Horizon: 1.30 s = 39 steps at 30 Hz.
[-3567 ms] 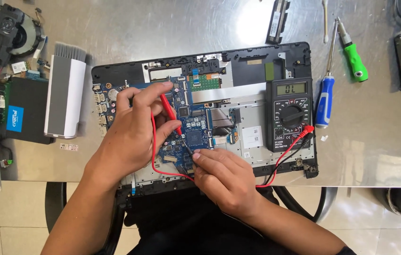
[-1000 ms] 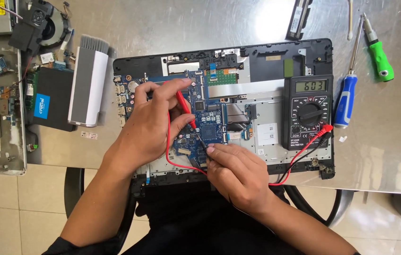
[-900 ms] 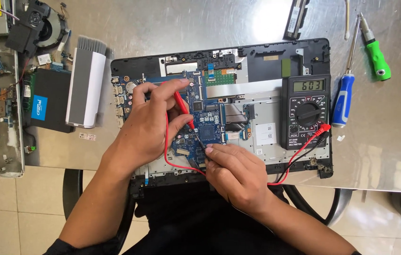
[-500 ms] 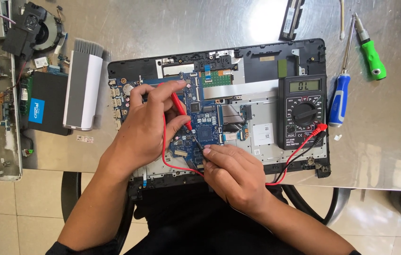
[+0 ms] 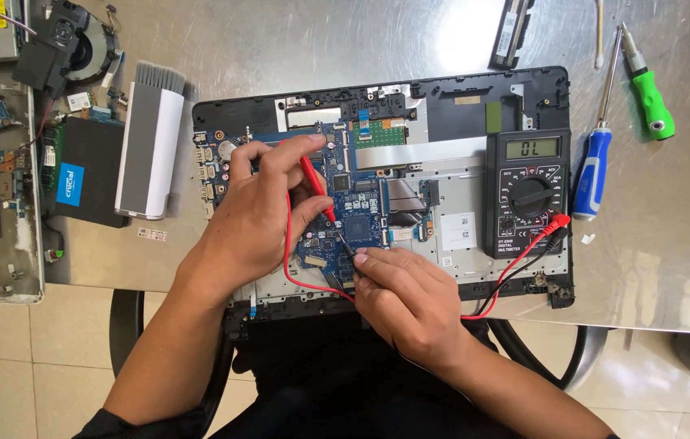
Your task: Inspecting and testing a laptop motherboard using a multimeter after placing it in the chassis.
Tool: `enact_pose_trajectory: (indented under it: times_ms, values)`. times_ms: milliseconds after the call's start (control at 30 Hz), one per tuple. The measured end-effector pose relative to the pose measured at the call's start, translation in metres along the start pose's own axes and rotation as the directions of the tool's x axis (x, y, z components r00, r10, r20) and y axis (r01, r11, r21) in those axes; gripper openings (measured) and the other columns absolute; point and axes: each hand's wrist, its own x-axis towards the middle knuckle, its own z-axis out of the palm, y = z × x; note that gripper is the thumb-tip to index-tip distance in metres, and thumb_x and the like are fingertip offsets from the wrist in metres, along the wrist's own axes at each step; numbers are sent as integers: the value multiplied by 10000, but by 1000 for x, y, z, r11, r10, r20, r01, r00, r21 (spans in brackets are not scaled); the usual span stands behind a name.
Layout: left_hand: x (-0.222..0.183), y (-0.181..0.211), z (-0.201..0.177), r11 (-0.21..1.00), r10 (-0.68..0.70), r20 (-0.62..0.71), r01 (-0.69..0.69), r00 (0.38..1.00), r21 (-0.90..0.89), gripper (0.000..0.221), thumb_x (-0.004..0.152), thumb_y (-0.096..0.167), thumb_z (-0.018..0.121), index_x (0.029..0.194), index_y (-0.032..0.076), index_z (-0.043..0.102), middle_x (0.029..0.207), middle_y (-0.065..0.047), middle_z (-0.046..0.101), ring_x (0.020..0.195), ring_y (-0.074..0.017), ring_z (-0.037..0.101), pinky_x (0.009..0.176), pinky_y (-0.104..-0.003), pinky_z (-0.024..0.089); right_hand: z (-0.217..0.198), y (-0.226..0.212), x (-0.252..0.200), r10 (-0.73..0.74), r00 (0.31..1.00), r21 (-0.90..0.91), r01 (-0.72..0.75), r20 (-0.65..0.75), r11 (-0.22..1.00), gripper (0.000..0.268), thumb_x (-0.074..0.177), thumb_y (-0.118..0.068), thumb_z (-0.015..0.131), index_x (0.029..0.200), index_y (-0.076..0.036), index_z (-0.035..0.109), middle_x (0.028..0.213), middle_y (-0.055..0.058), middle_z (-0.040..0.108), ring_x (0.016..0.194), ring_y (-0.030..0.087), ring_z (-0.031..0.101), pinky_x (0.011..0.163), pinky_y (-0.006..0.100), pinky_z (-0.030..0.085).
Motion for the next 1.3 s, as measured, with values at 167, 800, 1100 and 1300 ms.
enact_pose_trajectory:
  times_ms: [167,800,1100,1300]
  values:
    - [-1,-2,1,1000,24,-18,-24,1000,0,682,996,38,748,1473,86,263,916,14,699,868,-217,632,1113,-510,280,-1,0,0,9,1000,6,-9,11,1000,129,921,61,698,858,58,586,971,214,722,853,341,756,781,454,656]
    - [-1,-1,0,1000,29,-8,-28,1000,4,635,1015,62,711,1469,58,267,968,-12,725,918,-243,636,1114,-515,284,0,0,0,12,1000,8,-12,-5,1000,112,924,57,687,862,62,594,974,226,722,845,349,757,767,460,663]
    - [-1,-1,-1,999,39,-7,-39,999,-3,648,1014,41,709,1469,71,249,951,-13,698,870,-205,651,1125,-511,274,-1,0,0,17,1000,22,-17,2,1000,107,932,48,688,870,59,601,986,225,722,856,350,755,776,454,657]
    - [-1,-2,1,999,33,-4,-33,999,0,663,1000,34,721,1468,78,254,974,-7,702,867,-194,654,1127,-512,274,-2,1,-1,7,1000,32,-8,14,999,105,937,42,683,877,50,597,1005,228,714,866,352,751,787,464,658]
